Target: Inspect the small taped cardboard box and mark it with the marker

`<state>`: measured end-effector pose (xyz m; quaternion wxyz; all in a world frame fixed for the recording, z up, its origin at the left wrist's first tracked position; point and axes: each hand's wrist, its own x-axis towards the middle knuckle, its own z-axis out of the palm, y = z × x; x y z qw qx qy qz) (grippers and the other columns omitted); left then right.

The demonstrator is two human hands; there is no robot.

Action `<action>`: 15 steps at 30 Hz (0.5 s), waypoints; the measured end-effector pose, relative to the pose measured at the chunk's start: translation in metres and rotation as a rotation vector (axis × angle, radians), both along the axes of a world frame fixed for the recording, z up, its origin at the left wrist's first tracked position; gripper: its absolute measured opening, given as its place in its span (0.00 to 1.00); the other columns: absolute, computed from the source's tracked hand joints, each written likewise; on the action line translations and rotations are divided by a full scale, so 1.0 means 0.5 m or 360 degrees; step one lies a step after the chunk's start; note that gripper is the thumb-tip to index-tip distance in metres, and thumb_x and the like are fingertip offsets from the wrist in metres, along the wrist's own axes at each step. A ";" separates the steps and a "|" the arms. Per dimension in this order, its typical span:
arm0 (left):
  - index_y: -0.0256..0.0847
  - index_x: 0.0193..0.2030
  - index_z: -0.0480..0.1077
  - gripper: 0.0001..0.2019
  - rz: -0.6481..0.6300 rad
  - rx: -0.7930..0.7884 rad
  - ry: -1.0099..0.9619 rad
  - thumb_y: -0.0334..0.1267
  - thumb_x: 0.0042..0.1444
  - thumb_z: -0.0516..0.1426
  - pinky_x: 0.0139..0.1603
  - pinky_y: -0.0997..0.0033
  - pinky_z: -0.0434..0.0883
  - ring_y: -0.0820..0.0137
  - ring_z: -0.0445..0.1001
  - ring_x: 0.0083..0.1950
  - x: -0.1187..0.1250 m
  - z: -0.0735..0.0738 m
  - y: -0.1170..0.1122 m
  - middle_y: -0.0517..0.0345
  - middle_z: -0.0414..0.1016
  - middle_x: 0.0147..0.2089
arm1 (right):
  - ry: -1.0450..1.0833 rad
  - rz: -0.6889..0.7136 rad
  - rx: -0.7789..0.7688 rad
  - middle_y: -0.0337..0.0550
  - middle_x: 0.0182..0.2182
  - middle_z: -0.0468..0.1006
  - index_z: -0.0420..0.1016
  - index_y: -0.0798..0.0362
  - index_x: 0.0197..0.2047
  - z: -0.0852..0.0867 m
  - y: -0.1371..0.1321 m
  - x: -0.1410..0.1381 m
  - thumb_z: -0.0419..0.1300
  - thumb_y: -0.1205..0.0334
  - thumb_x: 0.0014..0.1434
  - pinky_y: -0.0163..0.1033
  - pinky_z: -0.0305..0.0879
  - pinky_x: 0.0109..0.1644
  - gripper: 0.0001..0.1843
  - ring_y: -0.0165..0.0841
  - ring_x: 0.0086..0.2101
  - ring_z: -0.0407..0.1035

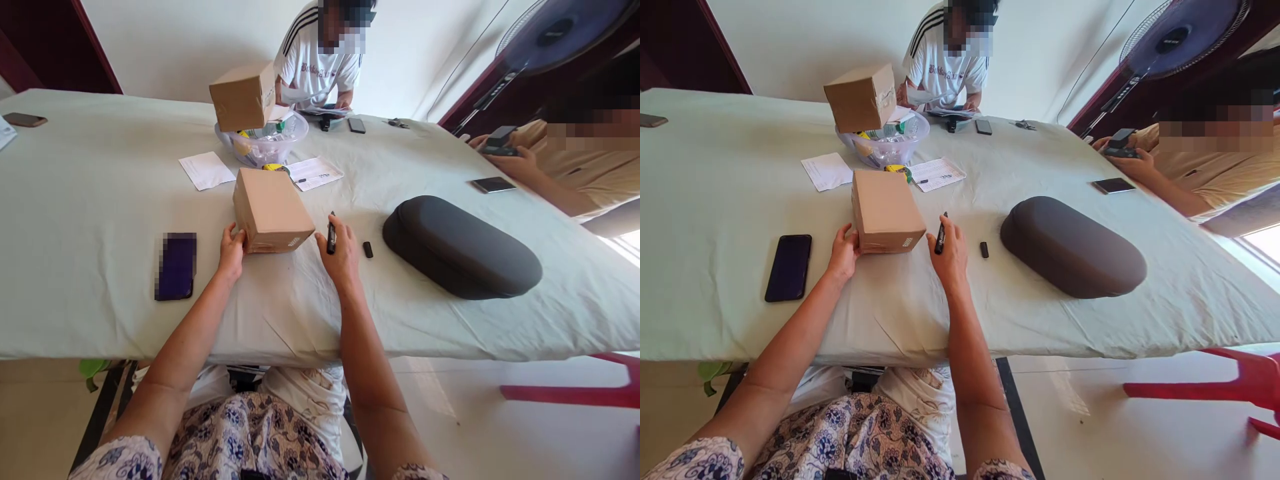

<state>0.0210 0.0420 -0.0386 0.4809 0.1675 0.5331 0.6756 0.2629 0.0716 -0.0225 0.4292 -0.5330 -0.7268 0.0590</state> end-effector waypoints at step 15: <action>0.41 0.48 0.73 0.15 0.0188 0.0167 0.0704 0.46 0.57 0.58 0.50 0.70 0.73 0.66 0.77 0.52 -0.048 0.005 0.009 0.50 0.79 0.50 | -0.0696 0.0000 -0.0623 0.51 0.64 0.70 0.65 0.48 0.69 -0.051 0.013 0.026 0.44 0.76 0.63 0.55 0.61 0.62 0.34 0.47 0.62 0.62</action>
